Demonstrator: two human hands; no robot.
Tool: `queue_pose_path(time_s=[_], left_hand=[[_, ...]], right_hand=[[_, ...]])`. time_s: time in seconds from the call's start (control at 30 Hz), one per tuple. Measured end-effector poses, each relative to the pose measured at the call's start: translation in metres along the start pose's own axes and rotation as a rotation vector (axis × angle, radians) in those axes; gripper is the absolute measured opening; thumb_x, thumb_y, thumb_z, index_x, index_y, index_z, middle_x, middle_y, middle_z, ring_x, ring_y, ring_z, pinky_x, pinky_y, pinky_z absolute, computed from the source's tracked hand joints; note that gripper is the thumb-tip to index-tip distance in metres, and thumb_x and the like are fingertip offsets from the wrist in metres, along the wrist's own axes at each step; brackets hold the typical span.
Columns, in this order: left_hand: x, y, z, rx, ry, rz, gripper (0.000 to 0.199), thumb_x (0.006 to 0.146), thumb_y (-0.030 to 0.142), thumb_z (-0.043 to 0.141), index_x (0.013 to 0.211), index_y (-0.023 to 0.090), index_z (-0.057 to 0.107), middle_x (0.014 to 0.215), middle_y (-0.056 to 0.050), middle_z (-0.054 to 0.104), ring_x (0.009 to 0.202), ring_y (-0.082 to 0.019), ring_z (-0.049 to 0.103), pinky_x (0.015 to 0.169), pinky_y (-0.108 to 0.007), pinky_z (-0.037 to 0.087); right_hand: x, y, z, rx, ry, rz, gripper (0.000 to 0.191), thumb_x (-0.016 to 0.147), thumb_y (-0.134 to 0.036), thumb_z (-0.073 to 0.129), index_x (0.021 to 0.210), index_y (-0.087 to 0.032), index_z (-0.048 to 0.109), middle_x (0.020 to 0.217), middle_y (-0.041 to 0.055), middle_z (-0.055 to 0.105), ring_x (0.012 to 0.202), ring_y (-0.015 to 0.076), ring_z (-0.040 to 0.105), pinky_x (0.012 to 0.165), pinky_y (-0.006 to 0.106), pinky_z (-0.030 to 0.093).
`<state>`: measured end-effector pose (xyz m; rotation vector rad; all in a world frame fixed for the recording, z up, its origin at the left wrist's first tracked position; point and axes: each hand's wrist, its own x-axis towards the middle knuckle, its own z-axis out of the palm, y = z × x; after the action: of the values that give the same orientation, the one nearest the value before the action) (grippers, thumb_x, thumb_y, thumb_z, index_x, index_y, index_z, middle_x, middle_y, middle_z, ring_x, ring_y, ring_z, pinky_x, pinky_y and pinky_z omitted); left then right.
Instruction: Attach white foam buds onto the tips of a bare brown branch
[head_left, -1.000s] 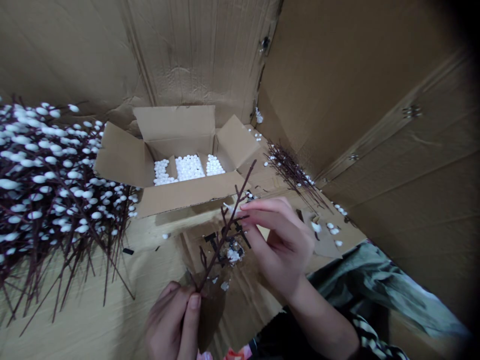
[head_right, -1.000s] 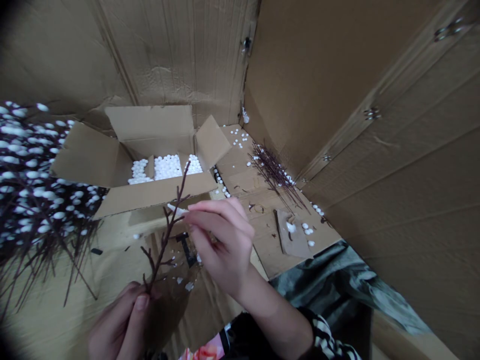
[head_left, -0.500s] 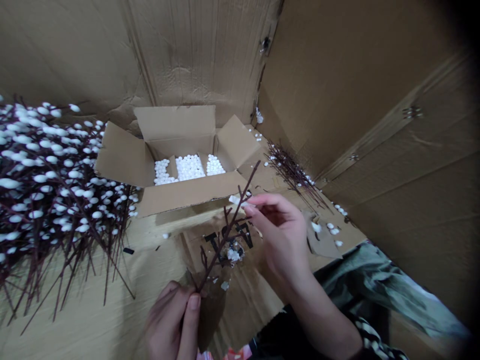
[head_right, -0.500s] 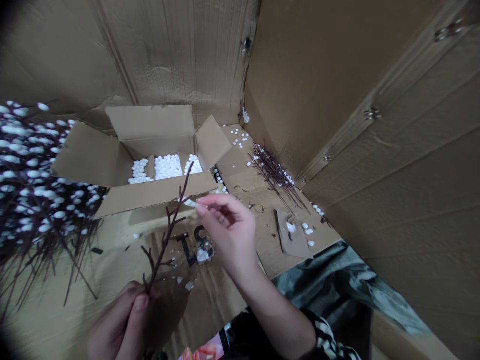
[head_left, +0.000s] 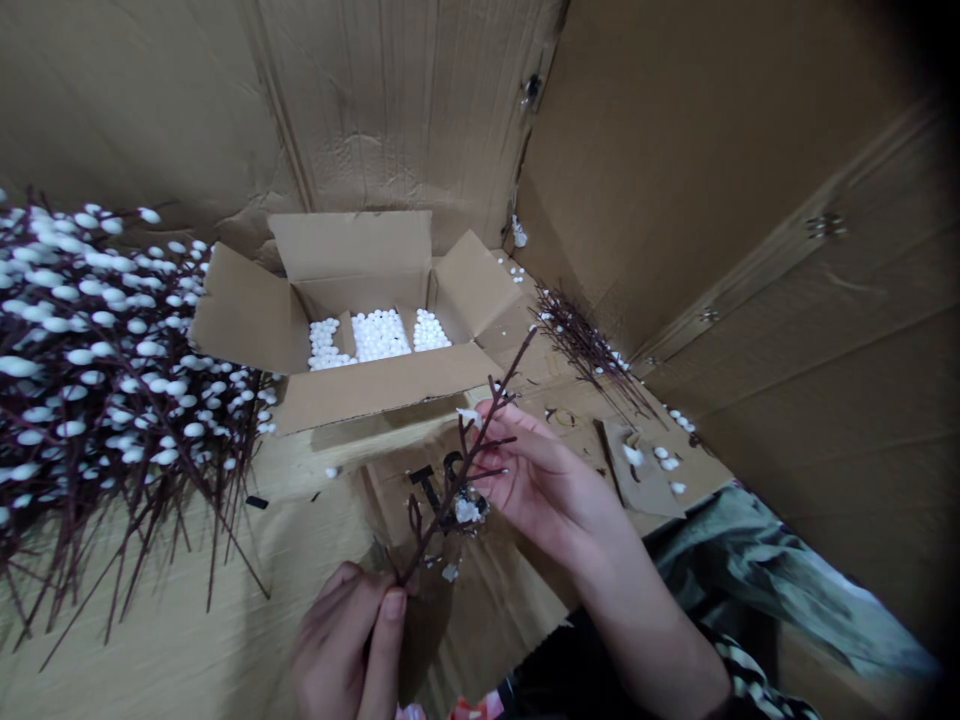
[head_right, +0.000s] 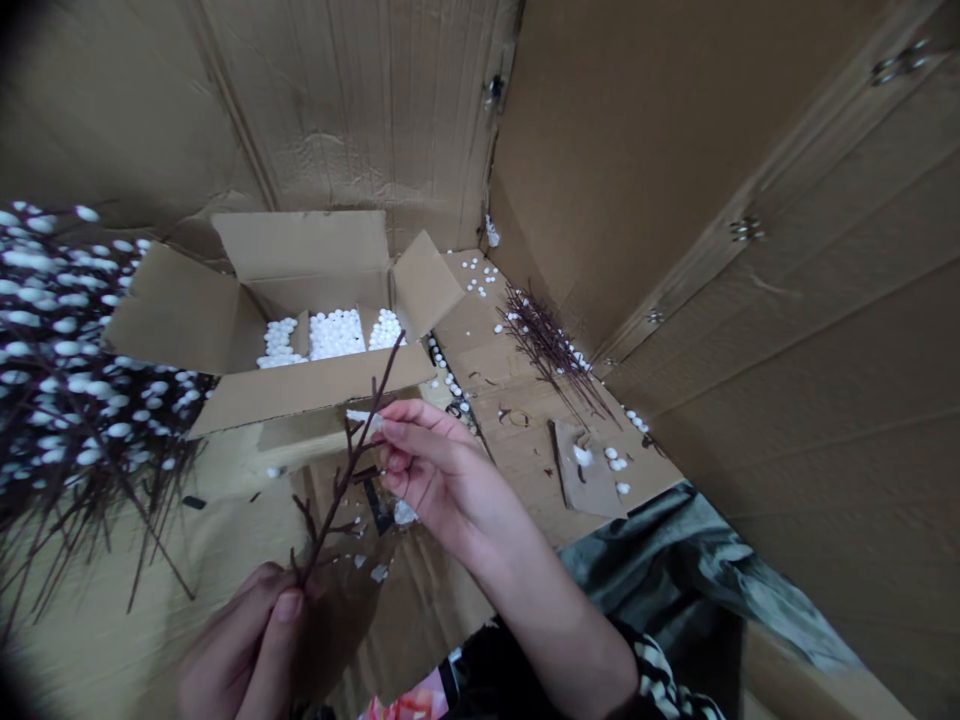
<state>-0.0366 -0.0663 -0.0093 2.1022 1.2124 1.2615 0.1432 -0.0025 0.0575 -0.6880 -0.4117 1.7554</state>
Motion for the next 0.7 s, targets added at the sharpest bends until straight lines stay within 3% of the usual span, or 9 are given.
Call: queue_pose_path(time_s=[0.13,0.43,0.7], left_hand=[[-0.001,0.0,0.0,0.017,0.021,-0.006,0.02,0.087,0.007,0.044,0.073,0.019,0.053,0.058,0.002,0.054,0.05,-0.011,0.049,0.051,-0.022,0.039],[-0.001,-0.002,-0.001,0.04,0.02,-0.001,0.016,0.085,0.007,0.047,0.077,0.018,0.055,0.059,0.003,0.054,0.05,-0.01,0.049,0.052,-0.022,0.04],[-0.002,-0.003,0.001,0.032,0.017,-0.007,0.015,0.086,0.008,0.048,0.082,0.018,0.058,0.061,0.002,0.057,0.052,-0.011,0.05,0.053,-0.022,0.04]], right_hand=[[-0.002,0.001,-0.002,-0.018,-0.005,-0.01,0.019,0.059,-0.012,0.079,0.073,-0.017,0.068,0.065,-0.0042,0.064,0.052,0.0038,0.054,0.05,0.013,0.045],[-0.003,0.002,-0.008,-0.19,0.055,-0.252,0.016,0.06,-0.017,0.08,0.071,-0.021,0.068,0.068,-0.0041,0.061,0.06,0.0071,0.053,0.057,0.018,0.045],[-0.005,0.002,-0.011,-0.208,0.064,-0.293,0.015,0.062,-0.016,0.078,0.073,-0.022,0.068,0.07,-0.0041,0.06,0.06,0.0073,0.053,0.058,0.018,0.045]])
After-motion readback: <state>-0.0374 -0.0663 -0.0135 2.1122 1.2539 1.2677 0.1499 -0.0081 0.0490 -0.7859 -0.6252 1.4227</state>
